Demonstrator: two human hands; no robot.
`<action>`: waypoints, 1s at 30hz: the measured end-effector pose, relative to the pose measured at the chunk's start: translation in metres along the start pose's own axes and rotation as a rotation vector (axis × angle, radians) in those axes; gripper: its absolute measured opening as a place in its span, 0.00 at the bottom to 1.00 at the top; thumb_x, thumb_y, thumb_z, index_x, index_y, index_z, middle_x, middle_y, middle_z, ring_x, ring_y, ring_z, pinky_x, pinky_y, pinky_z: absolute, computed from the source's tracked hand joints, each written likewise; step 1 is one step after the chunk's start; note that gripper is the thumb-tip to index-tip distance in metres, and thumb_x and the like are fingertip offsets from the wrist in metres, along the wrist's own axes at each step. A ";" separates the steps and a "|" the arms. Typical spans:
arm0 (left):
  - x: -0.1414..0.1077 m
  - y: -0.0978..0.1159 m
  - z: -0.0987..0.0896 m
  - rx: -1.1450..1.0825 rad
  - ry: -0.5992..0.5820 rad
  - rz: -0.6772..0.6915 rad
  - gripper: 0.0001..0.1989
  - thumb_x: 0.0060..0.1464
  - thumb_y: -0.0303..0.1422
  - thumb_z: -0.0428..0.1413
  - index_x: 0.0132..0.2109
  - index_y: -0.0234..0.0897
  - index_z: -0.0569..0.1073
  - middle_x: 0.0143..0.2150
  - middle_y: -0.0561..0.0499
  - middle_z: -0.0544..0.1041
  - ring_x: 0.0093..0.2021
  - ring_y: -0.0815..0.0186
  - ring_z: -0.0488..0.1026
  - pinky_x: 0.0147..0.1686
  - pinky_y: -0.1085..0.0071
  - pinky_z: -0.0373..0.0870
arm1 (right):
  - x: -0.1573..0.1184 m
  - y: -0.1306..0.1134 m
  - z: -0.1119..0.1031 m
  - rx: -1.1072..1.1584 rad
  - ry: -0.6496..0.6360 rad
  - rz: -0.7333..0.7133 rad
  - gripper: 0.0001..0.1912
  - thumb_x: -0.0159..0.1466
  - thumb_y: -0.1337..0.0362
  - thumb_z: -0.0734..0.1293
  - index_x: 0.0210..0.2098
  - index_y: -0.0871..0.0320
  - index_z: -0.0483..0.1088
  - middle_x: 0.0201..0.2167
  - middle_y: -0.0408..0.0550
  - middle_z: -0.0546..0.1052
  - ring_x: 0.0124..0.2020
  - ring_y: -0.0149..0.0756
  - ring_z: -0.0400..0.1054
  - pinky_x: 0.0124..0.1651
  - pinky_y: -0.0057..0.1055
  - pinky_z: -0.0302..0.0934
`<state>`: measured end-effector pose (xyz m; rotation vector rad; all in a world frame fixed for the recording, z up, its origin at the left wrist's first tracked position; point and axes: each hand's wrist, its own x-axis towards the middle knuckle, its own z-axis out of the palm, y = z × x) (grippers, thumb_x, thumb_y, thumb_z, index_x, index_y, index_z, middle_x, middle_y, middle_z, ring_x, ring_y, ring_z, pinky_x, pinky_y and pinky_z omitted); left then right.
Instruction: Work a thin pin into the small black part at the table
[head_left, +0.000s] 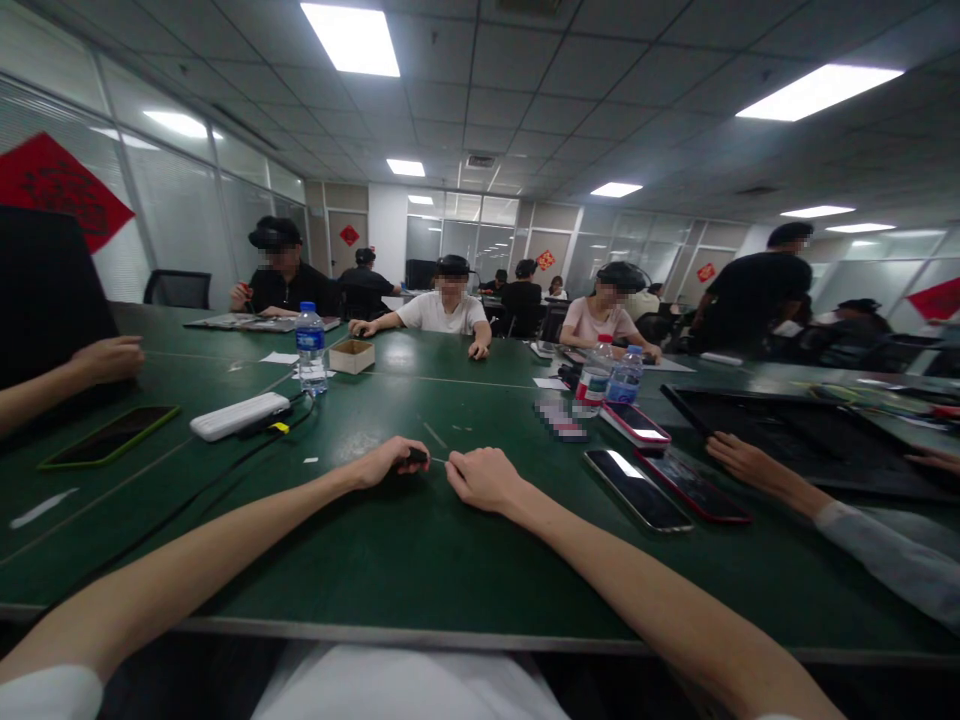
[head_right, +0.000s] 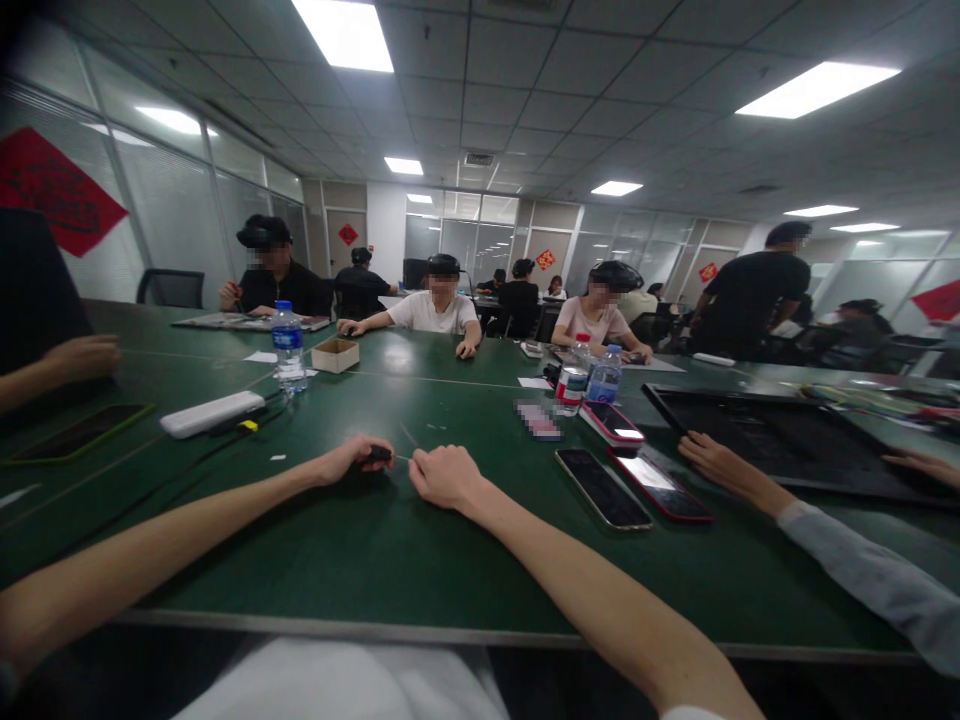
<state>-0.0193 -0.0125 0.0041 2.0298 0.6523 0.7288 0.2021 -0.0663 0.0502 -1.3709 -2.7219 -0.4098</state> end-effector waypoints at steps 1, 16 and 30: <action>0.000 0.000 0.000 0.005 0.003 -0.008 0.20 0.50 0.34 0.38 0.35 0.29 0.71 0.25 0.51 0.65 0.25 0.69 0.59 0.26 0.73 0.56 | 0.000 0.000 0.000 -0.001 -0.003 0.004 0.25 0.68 0.53 0.46 0.37 0.59 0.69 0.33 0.52 0.76 0.30 0.35 0.70 0.34 0.28 0.57; 0.004 0.000 0.002 0.016 0.014 -0.056 0.16 0.48 0.34 0.40 0.32 0.30 0.70 0.23 0.53 0.64 0.23 0.70 0.57 0.25 0.73 0.56 | 0.001 -0.001 0.007 0.015 0.031 -0.020 0.24 0.68 0.54 0.48 0.36 0.57 0.71 0.32 0.50 0.77 0.30 0.33 0.70 0.35 0.27 0.56; 0.005 0.008 -0.001 -0.010 0.110 -0.062 0.13 0.46 0.31 0.43 0.35 0.29 0.69 0.21 0.55 0.61 0.22 0.71 0.57 0.25 0.74 0.55 | 0.006 0.005 0.013 0.125 0.106 -0.001 0.22 0.67 0.55 0.51 0.31 0.58 0.71 0.29 0.47 0.76 0.27 0.30 0.68 0.32 0.25 0.55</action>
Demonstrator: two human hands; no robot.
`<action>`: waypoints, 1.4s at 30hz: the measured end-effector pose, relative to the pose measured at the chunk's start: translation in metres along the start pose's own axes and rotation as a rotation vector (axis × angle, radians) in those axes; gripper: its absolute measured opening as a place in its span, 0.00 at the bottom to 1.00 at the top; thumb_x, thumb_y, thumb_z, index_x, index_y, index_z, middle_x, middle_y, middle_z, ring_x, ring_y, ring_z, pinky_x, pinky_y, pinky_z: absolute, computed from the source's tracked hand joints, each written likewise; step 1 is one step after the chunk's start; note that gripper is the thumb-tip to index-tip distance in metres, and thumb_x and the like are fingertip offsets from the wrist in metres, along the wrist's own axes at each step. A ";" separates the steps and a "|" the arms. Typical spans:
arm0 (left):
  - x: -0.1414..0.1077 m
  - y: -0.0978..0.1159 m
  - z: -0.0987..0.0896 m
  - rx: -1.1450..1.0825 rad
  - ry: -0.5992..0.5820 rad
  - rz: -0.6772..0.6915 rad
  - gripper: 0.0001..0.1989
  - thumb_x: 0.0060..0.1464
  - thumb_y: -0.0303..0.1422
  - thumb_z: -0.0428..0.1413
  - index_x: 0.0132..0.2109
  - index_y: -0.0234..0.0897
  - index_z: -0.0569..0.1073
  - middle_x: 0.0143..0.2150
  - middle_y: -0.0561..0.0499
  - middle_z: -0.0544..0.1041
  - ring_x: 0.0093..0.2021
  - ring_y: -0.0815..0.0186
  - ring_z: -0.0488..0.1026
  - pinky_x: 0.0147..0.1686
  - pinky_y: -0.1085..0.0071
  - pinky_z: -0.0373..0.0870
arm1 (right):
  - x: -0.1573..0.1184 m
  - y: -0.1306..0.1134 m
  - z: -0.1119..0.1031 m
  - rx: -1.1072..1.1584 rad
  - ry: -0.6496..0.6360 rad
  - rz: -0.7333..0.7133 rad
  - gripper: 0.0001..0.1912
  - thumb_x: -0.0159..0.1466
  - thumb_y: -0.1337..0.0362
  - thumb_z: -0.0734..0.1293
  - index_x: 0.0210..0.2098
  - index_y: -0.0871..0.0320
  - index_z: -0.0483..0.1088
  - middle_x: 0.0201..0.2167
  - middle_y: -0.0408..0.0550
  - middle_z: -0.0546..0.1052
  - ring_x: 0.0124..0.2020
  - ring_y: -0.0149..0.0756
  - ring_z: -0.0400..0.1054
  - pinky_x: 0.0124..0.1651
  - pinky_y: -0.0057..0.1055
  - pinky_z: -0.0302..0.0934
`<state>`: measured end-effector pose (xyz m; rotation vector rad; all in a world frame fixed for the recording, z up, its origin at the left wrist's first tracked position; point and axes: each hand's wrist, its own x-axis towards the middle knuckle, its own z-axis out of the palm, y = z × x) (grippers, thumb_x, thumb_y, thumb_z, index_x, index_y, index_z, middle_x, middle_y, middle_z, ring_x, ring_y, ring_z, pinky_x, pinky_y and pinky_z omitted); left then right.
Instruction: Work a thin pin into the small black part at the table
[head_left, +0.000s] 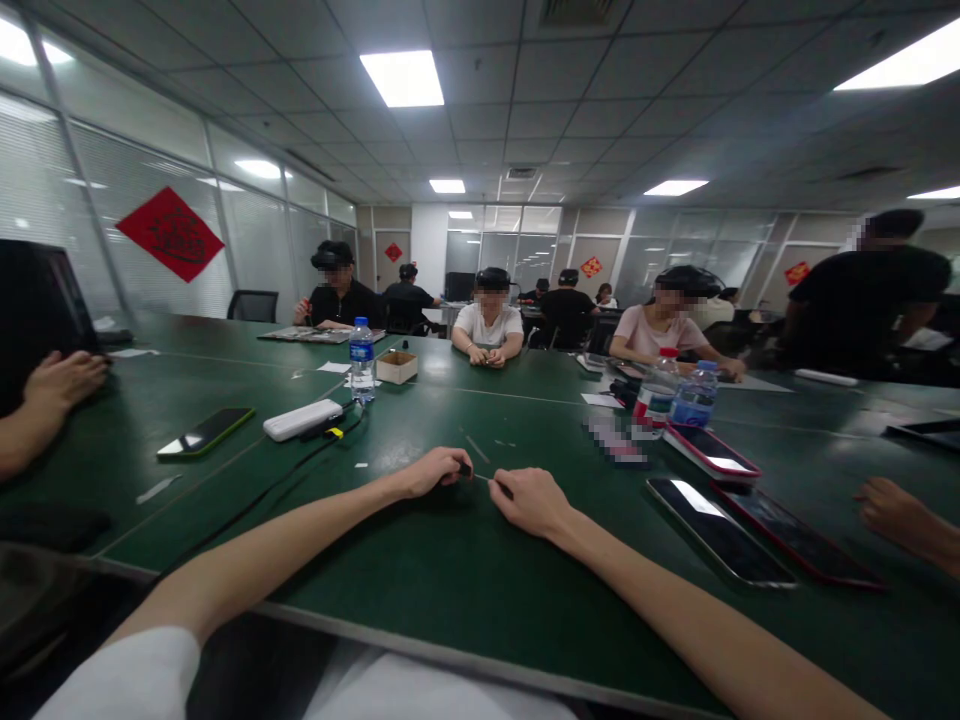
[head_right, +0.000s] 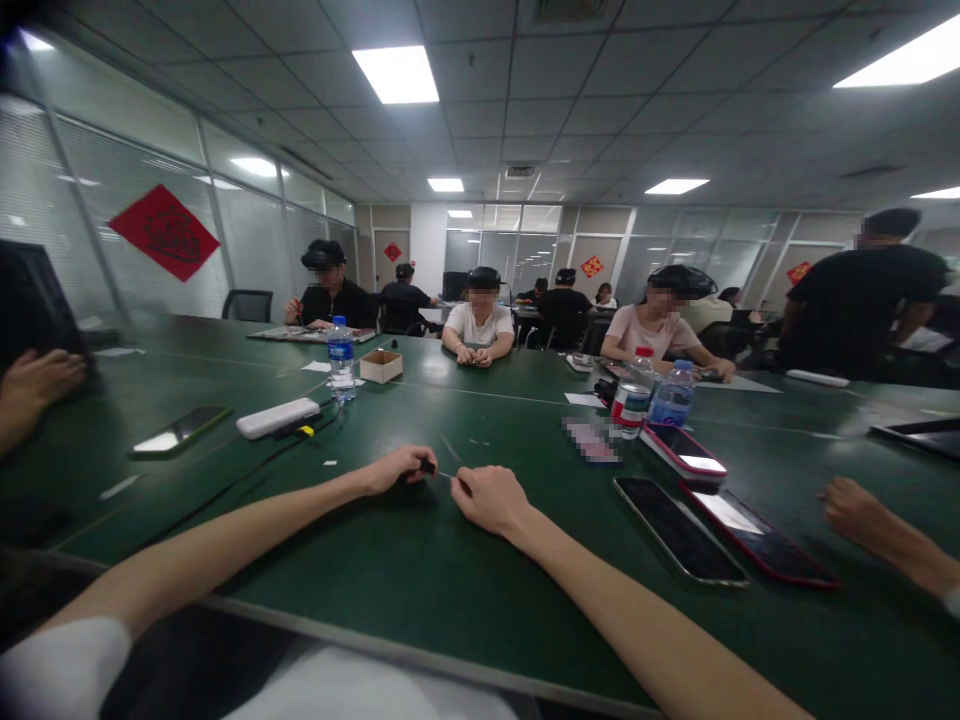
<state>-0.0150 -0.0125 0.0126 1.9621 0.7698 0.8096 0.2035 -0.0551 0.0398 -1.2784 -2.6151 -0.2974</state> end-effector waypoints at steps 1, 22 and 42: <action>0.000 -0.001 0.000 0.013 0.006 -0.004 0.13 0.46 0.31 0.43 0.35 0.29 0.69 0.21 0.55 0.61 0.23 0.70 0.57 0.25 0.74 0.55 | 0.000 0.000 0.000 0.001 0.001 0.009 0.22 0.67 0.55 0.51 0.32 0.58 0.71 0.29 0.47 0.76 0.27 0.31 0.68 0.33 0.25 0.55; -0.005 -0.004 0.001 -0.130 -0.120 -0.002 0.13 0.49 0.34 0.42 0.35 0.30 0.67 0.25 0.53 0.64 0.24 0.70 0.58 0.27 0.73 0.56 | -0.007 -0.005 -0.003 0.047 0.000 0.008 0.23 0.68 0.55 0.50 0.33 0.59 0.72 0.29 0.48 0.76 0.27 0.29 0.68 0.33 0.24 0.56; -0.011 -0.001 0.016 -0.102 -0.044 0.000 0.09 0.45 0.30 0.42 0.33 0.33 0.64 0.24 0.55 0.59 0.24 0.70 0.54 0.26 0.73 0.54 | -0.010 -0.012 -0.007 0.002 0.058 0.052 0.21 0.66 0.55 0.53 0.31 0.57 0.73 0.28 0.47 0.77 0.27 0.31 0.68 0.32 0.25 0.55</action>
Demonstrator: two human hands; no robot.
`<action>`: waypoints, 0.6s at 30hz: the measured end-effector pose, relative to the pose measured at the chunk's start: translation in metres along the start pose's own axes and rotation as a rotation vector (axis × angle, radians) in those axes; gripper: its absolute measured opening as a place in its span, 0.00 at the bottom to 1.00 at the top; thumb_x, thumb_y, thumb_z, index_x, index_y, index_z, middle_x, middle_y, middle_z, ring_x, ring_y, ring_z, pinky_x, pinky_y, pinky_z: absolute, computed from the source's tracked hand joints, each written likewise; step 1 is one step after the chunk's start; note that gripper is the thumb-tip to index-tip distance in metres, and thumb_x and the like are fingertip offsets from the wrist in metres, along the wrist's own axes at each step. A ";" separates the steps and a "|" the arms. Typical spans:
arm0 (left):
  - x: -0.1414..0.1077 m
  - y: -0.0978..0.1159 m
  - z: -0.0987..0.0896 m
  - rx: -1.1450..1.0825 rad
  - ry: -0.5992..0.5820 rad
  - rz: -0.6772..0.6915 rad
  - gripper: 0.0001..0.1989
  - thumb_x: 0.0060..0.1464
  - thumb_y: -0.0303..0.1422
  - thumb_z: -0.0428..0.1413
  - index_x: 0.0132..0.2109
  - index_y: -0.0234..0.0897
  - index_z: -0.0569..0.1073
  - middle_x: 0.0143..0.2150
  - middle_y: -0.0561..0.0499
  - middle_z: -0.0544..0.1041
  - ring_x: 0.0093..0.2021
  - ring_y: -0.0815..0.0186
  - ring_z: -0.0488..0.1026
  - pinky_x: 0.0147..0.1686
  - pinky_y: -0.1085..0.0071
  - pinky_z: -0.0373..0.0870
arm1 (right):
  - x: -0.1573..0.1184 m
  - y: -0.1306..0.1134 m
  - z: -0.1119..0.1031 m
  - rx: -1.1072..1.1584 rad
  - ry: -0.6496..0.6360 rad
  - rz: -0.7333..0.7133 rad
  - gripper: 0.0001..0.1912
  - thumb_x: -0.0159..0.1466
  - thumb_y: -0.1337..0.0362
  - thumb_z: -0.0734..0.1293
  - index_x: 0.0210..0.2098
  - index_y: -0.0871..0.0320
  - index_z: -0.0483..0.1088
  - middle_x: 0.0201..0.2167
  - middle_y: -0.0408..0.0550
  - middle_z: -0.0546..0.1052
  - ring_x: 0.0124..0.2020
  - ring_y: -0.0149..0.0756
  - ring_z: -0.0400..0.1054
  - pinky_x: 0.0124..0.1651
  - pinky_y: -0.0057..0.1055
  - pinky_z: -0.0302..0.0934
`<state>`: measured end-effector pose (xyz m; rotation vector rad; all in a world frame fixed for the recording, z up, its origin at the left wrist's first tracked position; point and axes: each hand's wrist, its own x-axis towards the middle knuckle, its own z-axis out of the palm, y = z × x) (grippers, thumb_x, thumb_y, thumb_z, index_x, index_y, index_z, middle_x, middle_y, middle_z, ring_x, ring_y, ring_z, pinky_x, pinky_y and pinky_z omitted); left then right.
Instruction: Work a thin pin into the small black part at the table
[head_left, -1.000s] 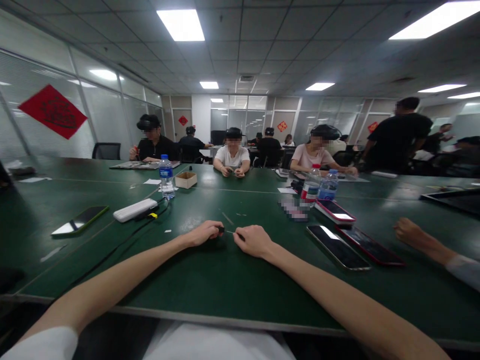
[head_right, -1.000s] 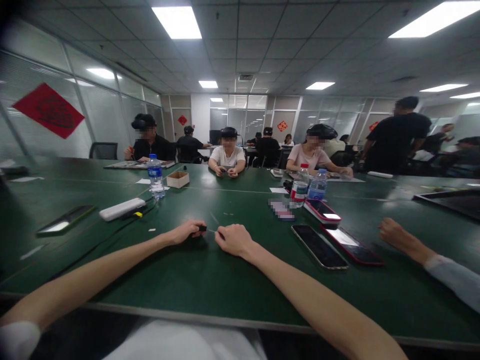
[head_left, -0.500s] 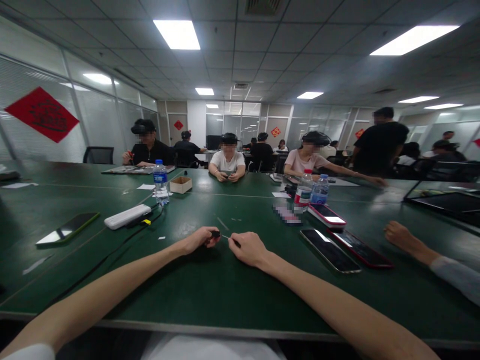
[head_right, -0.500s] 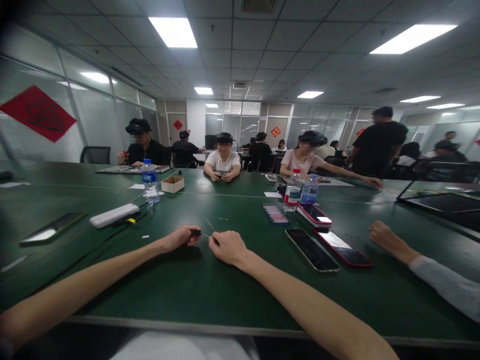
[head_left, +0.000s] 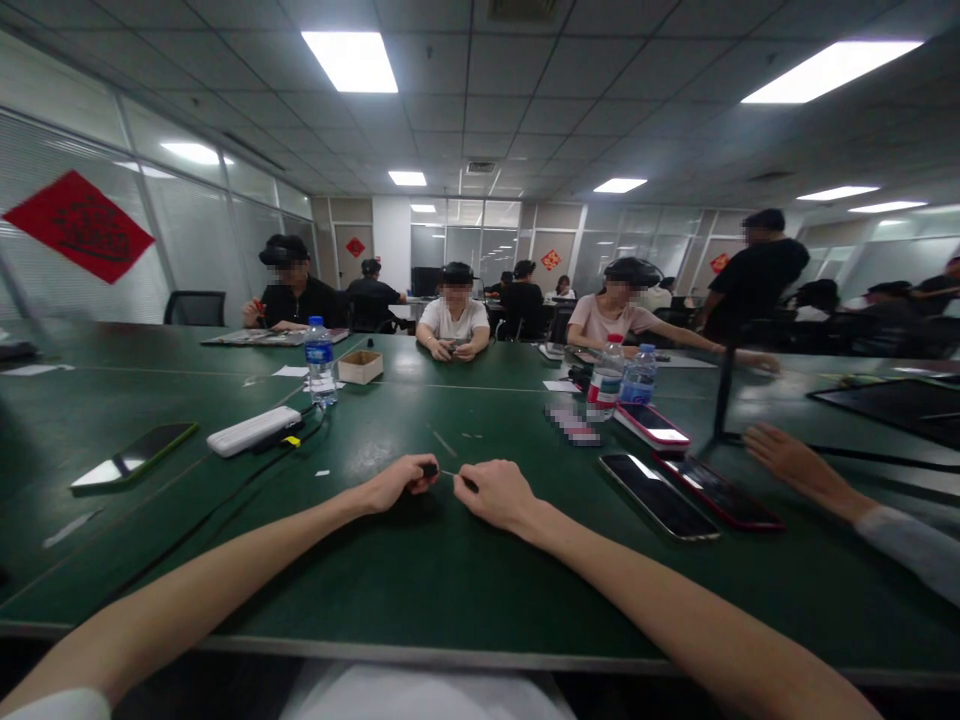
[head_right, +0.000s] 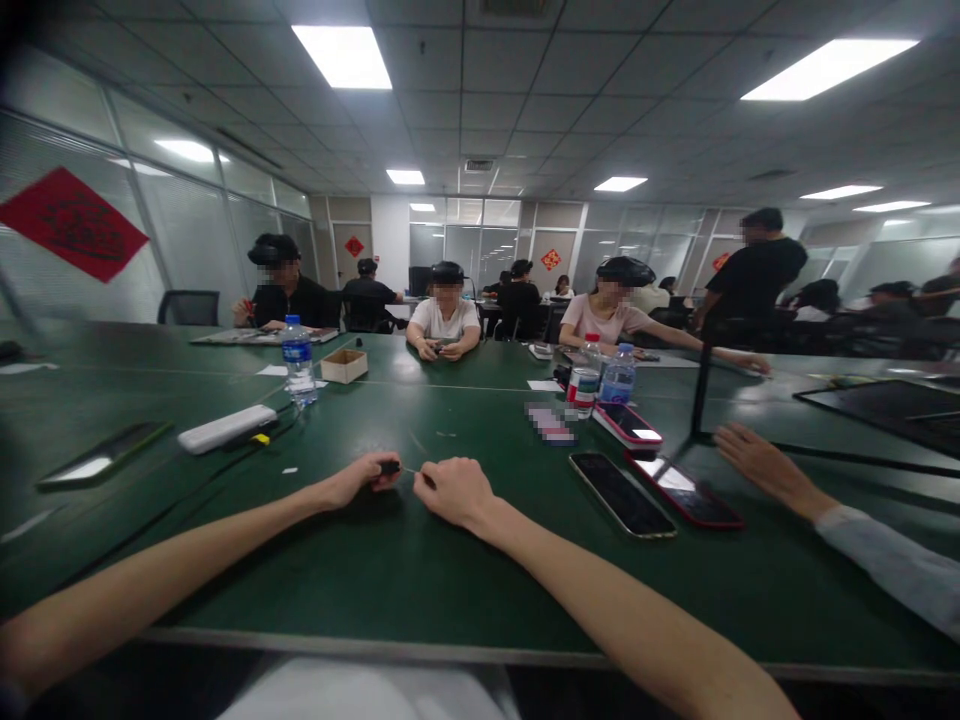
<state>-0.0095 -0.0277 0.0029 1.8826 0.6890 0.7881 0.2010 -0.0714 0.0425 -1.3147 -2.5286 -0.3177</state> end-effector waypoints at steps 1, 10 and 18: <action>0.000 -0.001 -0.001 -0.014 -0.013 0.009 0.10 0.45 0.30 0.42 0.34 0.33 0.64 0.24 0.55 0.59 0.24 0.70 0.54 0.26 0.73 0.54 | 0.000 0.000 0.001 0.016 0.004 -0.002 0.21 0.66 0.55 0.53 0.30 0.57 0.73 0.28 0.47 0.77 0.26 0.31 0.68 0.32 0.25 0.55; 0.001 -0.002 -0.001 -0.281 -0.062 0.030 0.17 0.47 0.43 0.45 0.33 0.31 0.65 0.25 0.53 0.59 0.25 0.70 0.55 0.25 0.71 0.53 | 0.000 0.005 0.002 0.175 0.068 -0.098 0.20 0.65 0.58 0.54 0.27 0.59 0.72 0.24 0.45 0.75 0.23 0.28 0.65 0.29 0.23 0.53; 0.005 0.000 -0.002 -0.582 -0.025 -0.012 0.15 0.47 0.38 0.45 0.35 0.31 0.66 0.30 0.49 0.65 0.25 0.70 0.58 0.24 0.73 0.54 | -0.003 -0.006 0.001 0.196 0.127 -0.377 0.16 0.62 0.61 0.56 0.23 0.59 0.69 0.21 0.44 0.73 0.20 0.25 0.61 0.25 0.22 0.49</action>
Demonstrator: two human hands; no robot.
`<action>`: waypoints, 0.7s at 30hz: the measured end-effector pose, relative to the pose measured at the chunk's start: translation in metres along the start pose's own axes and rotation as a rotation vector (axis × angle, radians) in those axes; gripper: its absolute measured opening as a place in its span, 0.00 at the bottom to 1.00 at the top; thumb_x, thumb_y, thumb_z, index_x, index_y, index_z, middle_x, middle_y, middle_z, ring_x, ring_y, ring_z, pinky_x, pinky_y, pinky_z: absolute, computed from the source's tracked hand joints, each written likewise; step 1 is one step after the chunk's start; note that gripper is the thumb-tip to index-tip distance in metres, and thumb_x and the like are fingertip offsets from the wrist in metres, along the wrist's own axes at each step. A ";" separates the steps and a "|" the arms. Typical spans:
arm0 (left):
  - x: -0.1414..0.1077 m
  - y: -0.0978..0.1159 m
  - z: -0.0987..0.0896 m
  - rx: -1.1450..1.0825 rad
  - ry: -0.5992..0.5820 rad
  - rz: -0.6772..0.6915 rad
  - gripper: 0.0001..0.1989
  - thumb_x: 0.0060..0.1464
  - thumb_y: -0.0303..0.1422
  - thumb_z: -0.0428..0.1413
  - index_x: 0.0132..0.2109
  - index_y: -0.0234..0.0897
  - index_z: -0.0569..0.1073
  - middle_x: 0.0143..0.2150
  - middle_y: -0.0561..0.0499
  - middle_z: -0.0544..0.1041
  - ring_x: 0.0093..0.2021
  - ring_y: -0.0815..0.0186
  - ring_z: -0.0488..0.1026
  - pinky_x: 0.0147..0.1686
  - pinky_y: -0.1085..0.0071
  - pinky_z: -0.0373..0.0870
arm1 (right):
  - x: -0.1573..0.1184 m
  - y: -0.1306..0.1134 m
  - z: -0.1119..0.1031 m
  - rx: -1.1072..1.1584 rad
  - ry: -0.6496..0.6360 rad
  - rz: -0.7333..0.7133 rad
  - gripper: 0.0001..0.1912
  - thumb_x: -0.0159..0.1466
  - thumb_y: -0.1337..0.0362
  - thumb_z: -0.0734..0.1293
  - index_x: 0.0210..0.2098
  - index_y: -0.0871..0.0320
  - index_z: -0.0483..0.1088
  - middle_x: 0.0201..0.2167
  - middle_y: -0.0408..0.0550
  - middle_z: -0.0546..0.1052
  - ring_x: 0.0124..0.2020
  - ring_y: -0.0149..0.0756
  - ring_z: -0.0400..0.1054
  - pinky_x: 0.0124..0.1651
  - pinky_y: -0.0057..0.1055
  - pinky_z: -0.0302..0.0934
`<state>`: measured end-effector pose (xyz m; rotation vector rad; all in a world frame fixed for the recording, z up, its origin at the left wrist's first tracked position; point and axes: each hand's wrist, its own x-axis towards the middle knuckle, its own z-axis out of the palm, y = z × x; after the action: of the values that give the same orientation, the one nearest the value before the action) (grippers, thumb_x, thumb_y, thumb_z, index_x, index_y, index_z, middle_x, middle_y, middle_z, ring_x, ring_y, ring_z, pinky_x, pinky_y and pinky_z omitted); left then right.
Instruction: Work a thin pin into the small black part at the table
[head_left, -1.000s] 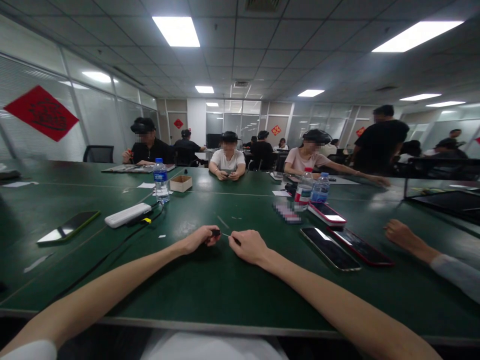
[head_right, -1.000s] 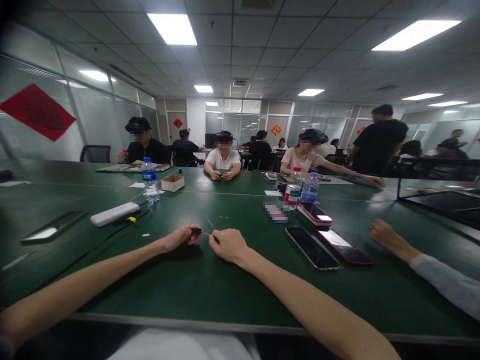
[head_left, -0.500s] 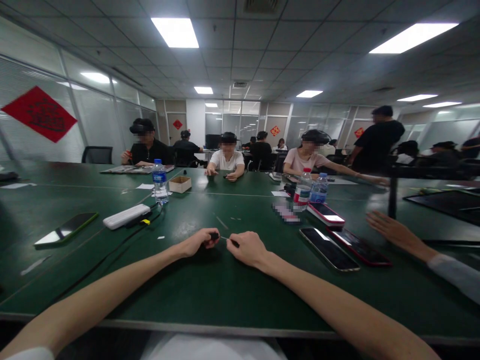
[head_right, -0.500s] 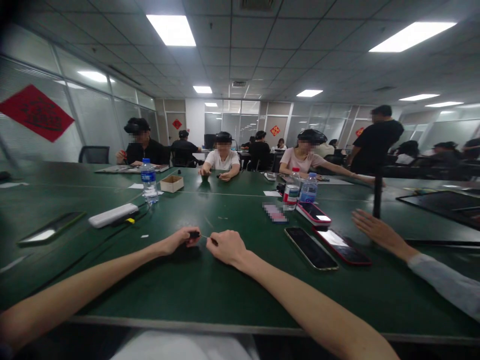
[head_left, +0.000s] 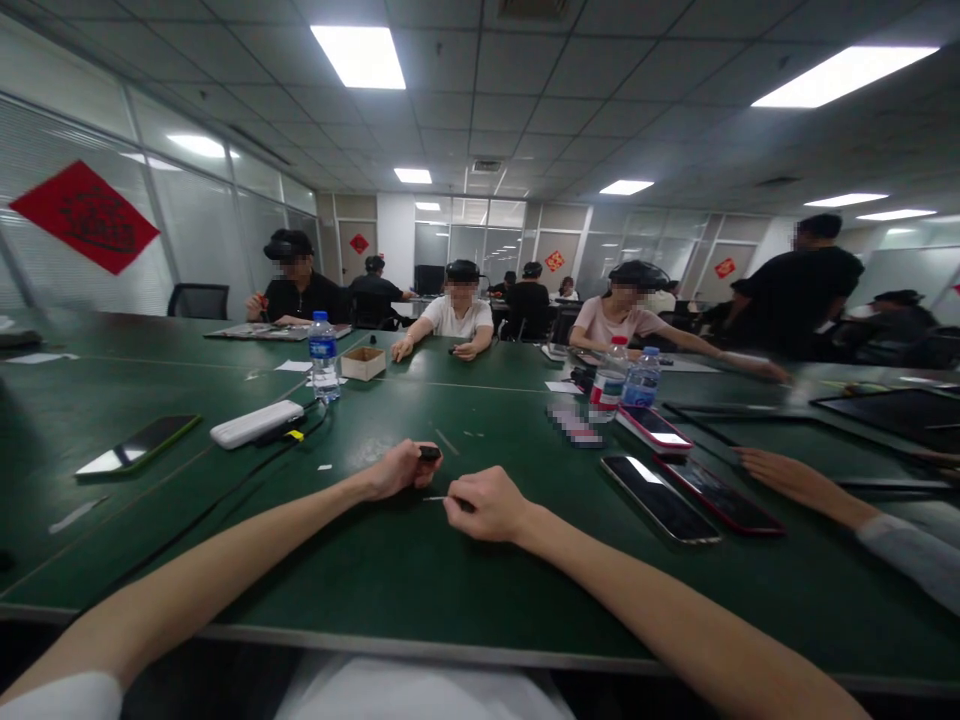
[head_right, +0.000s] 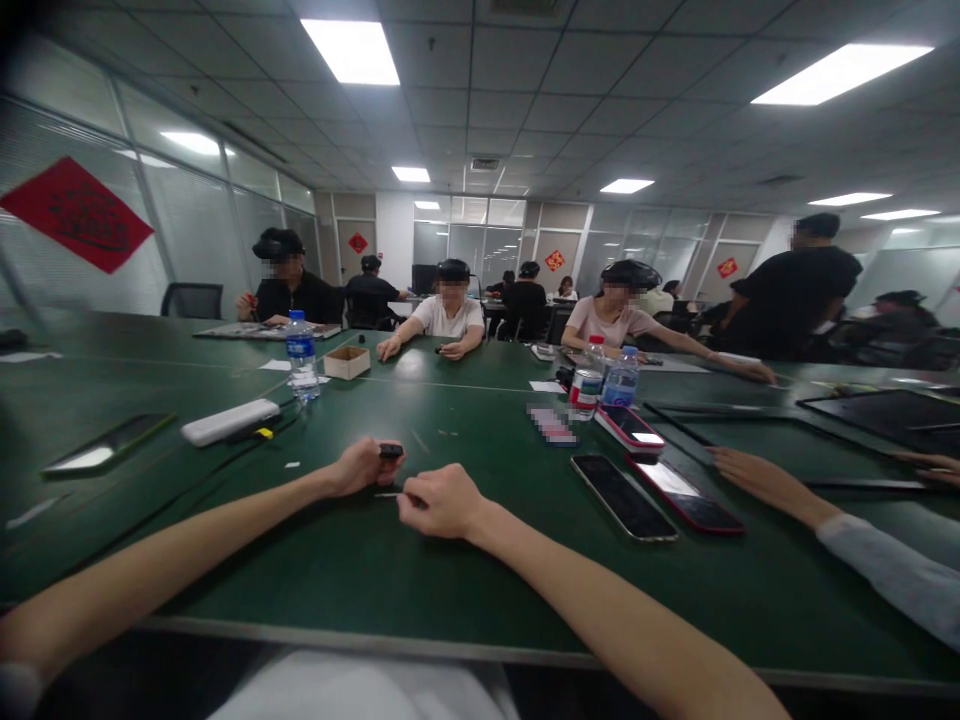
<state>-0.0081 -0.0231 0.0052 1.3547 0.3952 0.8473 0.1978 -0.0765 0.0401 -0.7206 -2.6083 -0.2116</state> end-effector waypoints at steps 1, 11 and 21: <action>0.000 0.001 0.000 0.014 -0.013 0.004 0.14 0.46 0.37 0.46 0.36 0.30 0.67 0.31 0.48 0.66 0.25 0.71 0.58 0.24 0.73 0.54 | 0.000 0.003 0.000 -0.012 0.010 0.035 0.16 0.62 0.61 0.56 0.23 0.59 0.69 0.21 0.44 0.73 0.20 0.25 0.61 0.26 0.23 0.49; 0.001 0.003 0.005 0.276 0.012 -0.011 0.19 0.40 0.23 0.54 0.44 0.34 0.67 0.31 0.54 0.66 0.24 0.75 0.60 0.22 0.77 0.53 | 0.000 0.020 0.002 -0.135 -0.006 0.277 0.18 0.65 0.59 0.55 0.27 0.59 0.71 0.24 0.45 0.74 0.23 0.28 0.64 0.28 0.25 0.49; 0.000 0.002 0.010 0.390 0.097 0.016 0.15 0.47 0.35 0.60 0.37 0.36 0.61 0.28 0.57 0.64 0.22 0.76 0.60 0.22 0.78 0.56 | 0.001 0.022 -0.001 -0.144 -0.075 0.276 0.19 0.65 0.58 0.55 0.26 0.59 0.71 0.23 0.45 0.74 0.22 0.27 0.63 0.28 0.24 0.50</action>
<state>-0.0024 -0.0300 0.0093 1.6799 0.6512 0.8806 0.2089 -0.0581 0.0419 -1.1480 -2.5448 -0.2961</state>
